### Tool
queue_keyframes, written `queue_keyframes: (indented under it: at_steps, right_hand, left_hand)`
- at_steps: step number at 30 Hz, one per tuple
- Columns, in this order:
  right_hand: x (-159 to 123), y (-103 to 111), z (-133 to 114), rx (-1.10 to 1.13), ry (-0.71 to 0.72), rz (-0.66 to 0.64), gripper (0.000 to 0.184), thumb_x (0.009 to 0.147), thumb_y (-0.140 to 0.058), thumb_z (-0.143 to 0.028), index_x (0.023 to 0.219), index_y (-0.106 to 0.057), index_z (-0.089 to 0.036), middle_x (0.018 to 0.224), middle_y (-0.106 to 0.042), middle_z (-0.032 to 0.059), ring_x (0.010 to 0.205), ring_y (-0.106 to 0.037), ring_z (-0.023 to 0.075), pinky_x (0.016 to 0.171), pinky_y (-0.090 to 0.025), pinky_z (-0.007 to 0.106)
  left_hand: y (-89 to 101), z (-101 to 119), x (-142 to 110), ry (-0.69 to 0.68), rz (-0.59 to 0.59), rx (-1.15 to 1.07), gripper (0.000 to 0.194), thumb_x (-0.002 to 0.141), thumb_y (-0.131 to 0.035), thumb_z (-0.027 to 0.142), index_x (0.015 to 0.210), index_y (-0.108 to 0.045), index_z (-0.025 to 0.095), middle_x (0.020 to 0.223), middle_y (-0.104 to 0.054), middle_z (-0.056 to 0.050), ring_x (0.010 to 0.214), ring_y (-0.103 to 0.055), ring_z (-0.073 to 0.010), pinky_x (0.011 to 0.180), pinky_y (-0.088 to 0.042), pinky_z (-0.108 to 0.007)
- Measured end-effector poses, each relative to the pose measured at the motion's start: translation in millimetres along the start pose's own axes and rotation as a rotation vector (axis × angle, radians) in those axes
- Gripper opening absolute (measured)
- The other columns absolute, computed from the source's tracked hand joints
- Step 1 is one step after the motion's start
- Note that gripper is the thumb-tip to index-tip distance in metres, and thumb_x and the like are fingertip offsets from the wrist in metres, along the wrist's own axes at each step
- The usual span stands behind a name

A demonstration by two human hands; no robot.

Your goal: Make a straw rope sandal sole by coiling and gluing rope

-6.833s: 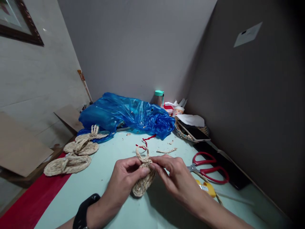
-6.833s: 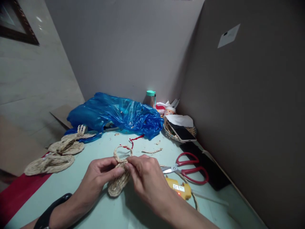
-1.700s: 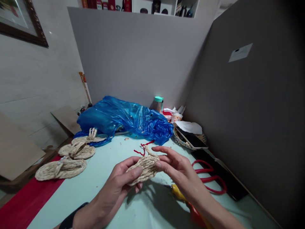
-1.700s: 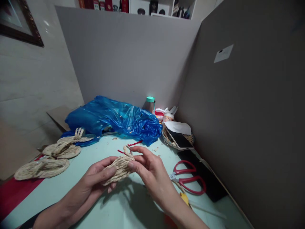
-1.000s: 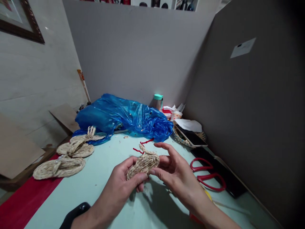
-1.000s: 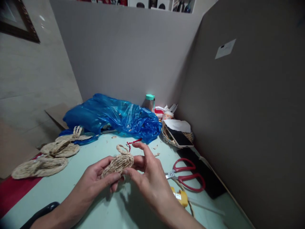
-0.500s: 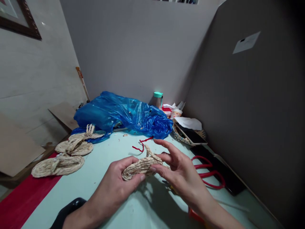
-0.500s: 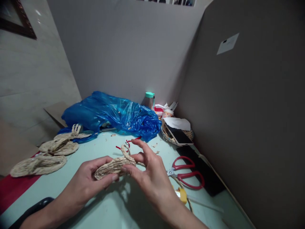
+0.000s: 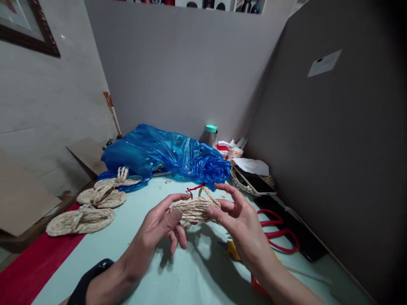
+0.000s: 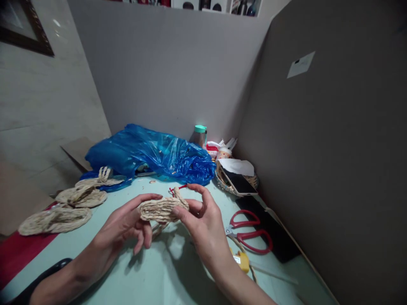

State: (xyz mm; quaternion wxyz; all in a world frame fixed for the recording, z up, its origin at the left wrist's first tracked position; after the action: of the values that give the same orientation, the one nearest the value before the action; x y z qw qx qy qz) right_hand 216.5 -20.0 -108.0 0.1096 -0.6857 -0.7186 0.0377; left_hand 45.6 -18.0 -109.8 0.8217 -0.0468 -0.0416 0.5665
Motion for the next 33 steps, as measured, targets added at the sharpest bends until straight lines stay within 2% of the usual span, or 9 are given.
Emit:
queue_keyframes:
  at_steps: [4,6,9,12,14,17,23,29,33]
  right_hand:
    - [1.4,3.3,2.7,0.018,0.001,0.037,0.065,0.075,-0.082,-0.039,0.124,-0.043,-0.022,0.091,-0.074,0.0044,0.086,-0.069,0.0210,0.078,-0.050,0.028]
    - [1.7,4.2,3.1,0.035,-0.016,0.034,0.065,0.075,-0.083,-0.039,0.125,-0.044,-0.022,0.090,-0.074,0.0044,0.084,-0.068,0.0199,0.077,-0.049,0.027]
    - [3.6,4.9,3.9,0.060,-0.068,0.019,0.061,0.075,-0.083,-0.036,0.122,-0.048,-0.019,0.085,-0.073,0.0043,0.074,-0.065,0.0151,0.069,-0.046,0.022]
    - [6.4,4.9,5.6,0.090,-0.115,0.010,0.061,0.073,-0.085,-0.033,0.119,-0.050,-0.016,0.085,-0.073,0.0060,0.070,-0.062,0.0125,0.064,-0.044,0.020]
    - [7.1,4.2,7.8,0.119,-0.134,0.000,0.062,0.072,-0.086,-0.033,0.120,-0.050,-0.015,0.088,-0.073,0.0073,0.072,-0.063,0.0135,0.066,-0.045,0.021]
    - [6.3,3.9,11.8,0.172,-0.152,-0.005,0.062,0.073,-0.085,-0.033,0.121,-0.051,-0.015,0.093,-0.072,0.0084,0.076,-0.065,0.0152,0.071,-0.048,0.024]
    - [6.5,7.4,13.8,0.256,-0.159,0.025,0.061,0.072,-0.086,-0.029,0.120,-0.053,-0.013,0.096,-0.071,0.0098,0.078,-0.067,0.0138,0.068,-0.052,0.020]
    - [10.0,14.2,5.5,0.316,-0.118,0.123,0.057,0.069,-0.087,-0.023,0.116,-0.055,-0.013,0.096,-0.071,0.0077,0.075,-0.069,0.0132,0.070,-0.057,0.021]
    - [11.4,14.4,5.1,0.327,-0.128,0.131,0.054,0.070,-0.087,-0.021,0.114,-0.057,-0.012,0.096,-0.071,0.0073,0.076,-0.069,0.0132,0.069,-0.058,0.019]
  left_hand:
    - [-0.6,-1.3,0.8,0.037,-0.007,-0.184,0.046,0.093,-0.047,0.051,0.121,-0.054,0.014,0.078,-0.066,-0.006,0.054,-0.058,-0.0143,0.041,-0.037,-0.021]
    - [0.1,-3.8,3.1,0.065,-0.058,-0.277,0.046,0.094,-0.043,0.051,0.119,-0.055,0.014,0.082,-0.067,-0.008,0.052,-0.057,-0.0134,0.041,-0.037,-0.021]
    - [0.8,-7.3,5.9,0.101,-0.164,-0.392,0.047,0.094,-0.042,0.050,0.121,-0.054,0.013,0.086,-0.068,-0.011,0.051,-0.056,-0.0127,0.041,-0.038,-0.021]
    - [-0.6,-8.0,5.8,0.086,-0.196,-0.342,0.050,0.085,-0.063,0.039,0.127,-0.052,0.013,0.087,-0.068,-0.010,0.058,-0.056,-0.0125,0.047,-0.042,-0.021]
    - [-4.3,-8.2,4.4,0.081,-0.173,-0.258,0.064,0.073,-0.076,0.025,0.131,-0.049,0.015,0.088,-0.066,-0.007,0.062,-0.053,-0.0112,0.051,-0.044,-0.021]
    - [-10.6,-8.8,2.5,0.086,-0.110,-0.192,0.074,0.065,-0.080,0.016,0.131,-0.049,0.018,0.086,-0.062,-0.001,0.064,-0.050,-0.0098,0.051,-0.044,-0.020]
    - [-12.5,-10.4,3.9,0.078,-0.082,-0.126,0.045,0.070,-0.077,0.021,0.111,-0.060,0.016,0.086,-0.063,-0.002,0.061,-0.052,-0.0101,0.049,-0.045,-0.023]
    - [-8.0,-19.2,6.8,0.100,-0.105,-0.088,0.039,0.075,-0.074,0.027,0.110,-0.063,0.014,0.080,-0.062,-0.001,0.054,-0.051,-0.0080,0.046,-0.044,-0.021]
    - [-1.0,-21.5,8.4,0.070,-0.035,-0.043,0.027,0.077,-0.073,0.027,0.100,-0.069,0.013,0.070,-0.057,0.002,0.050,-0.046,-0.0053,0.043,-0.039,-0.017]
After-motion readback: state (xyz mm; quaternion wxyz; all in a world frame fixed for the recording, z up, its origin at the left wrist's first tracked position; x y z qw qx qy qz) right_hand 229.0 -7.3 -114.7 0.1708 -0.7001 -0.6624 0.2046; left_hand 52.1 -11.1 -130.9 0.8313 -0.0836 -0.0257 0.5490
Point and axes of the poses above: each hand's wrist, its own x-axis towards the middle knuckle, its own y-axis out of the back of the hand, z = x × y, the point moved 4 cm from there along x, towards the middle knuckle
